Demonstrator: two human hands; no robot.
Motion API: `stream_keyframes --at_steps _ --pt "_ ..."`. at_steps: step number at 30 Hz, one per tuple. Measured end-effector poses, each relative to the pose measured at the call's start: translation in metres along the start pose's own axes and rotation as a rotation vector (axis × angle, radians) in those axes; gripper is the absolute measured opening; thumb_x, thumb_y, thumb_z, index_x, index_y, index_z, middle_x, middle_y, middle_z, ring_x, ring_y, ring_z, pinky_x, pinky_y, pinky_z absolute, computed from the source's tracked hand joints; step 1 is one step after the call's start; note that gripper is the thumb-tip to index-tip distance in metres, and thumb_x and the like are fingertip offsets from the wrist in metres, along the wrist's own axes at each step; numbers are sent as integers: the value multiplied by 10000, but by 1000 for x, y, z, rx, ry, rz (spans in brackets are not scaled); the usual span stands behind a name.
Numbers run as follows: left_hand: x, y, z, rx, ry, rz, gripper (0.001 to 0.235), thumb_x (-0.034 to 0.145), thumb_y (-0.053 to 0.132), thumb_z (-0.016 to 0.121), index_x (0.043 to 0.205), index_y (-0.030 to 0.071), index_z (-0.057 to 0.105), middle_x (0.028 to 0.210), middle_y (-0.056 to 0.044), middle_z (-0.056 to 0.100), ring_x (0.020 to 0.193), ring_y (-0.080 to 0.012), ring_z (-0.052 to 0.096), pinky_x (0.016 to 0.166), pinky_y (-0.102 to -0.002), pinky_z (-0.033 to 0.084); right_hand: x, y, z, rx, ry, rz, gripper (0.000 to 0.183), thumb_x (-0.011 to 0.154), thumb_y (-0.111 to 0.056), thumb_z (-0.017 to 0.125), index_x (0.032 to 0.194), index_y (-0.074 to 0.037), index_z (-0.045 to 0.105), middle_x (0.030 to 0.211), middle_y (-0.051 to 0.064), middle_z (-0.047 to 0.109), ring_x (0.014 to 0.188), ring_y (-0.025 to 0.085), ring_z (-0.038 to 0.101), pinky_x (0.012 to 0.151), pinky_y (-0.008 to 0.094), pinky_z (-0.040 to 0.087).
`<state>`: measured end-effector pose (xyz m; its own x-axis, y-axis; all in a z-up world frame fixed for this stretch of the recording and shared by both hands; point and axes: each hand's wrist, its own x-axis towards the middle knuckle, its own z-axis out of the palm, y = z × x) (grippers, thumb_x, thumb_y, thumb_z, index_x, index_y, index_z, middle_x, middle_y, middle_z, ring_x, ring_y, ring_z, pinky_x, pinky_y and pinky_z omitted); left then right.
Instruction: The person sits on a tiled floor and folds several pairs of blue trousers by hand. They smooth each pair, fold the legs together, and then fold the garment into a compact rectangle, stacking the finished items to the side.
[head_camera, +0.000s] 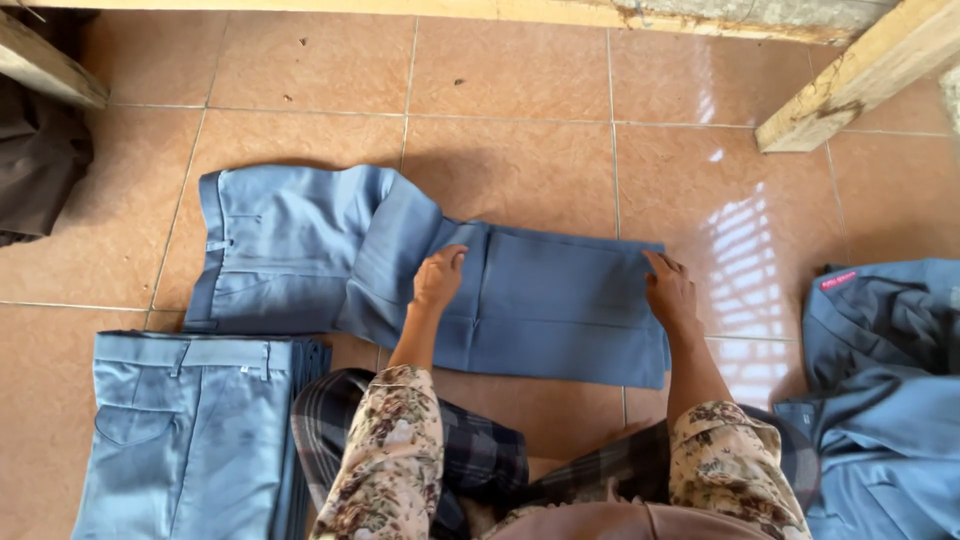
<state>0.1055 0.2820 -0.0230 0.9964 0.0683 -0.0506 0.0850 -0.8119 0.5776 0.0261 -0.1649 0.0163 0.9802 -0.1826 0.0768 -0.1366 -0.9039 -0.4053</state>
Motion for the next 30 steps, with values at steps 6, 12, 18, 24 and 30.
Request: stream_keyframes --at_steps 6,12,18,24,30 --pt "39 10 21 160 -203 60 429 1064 290 377 1452 441 483 1483 48 559 1183 -313 680 1001 -466 577 28 1 9 -297 -313 68 533 1047 -237 568 1555 -349 452 1515 13 538 1444 303 414 1127 557 387" --pt "45 25 3 360 -291 10 561 1050 208 417 1559 433 341 1618 31 395 1253 -335 631 1055 -465 547 38 45 33 -304 -300 214 323 876 -368 736 1196 -334 768 1136 -5 692 1175 253 589 952 446 531" --pt "58 22 -14 289 -253 -25 206 1009 345 572 1174 275 470 1540 -29 366 1102 -386 691 1007 -528 560 17 10 -15 864 -74 623 468 739 -273 913 1104 -43 732 926 158 654 911 326 611 776 485 505" --pt "80 6 -24 213 -264 -50 186 995 372 593 1061 280 446 1176 -13 625 1083 -390 693 957 -542 545 11 20 -5 932 -74 611 415 938 -242 826 1221 19 673 1092 271 663 1121 427 611 949 603 477" --pt "87 18 -27 255 -197 -7 171 1000 384 580 1052 295 443 1114 -27 677 1008 -380 720 907 -534 557 20 24 0 691 -39 602 429 977 -345 778 1273 -50 684 1047 260 700 1052 446 661 840 589 542"
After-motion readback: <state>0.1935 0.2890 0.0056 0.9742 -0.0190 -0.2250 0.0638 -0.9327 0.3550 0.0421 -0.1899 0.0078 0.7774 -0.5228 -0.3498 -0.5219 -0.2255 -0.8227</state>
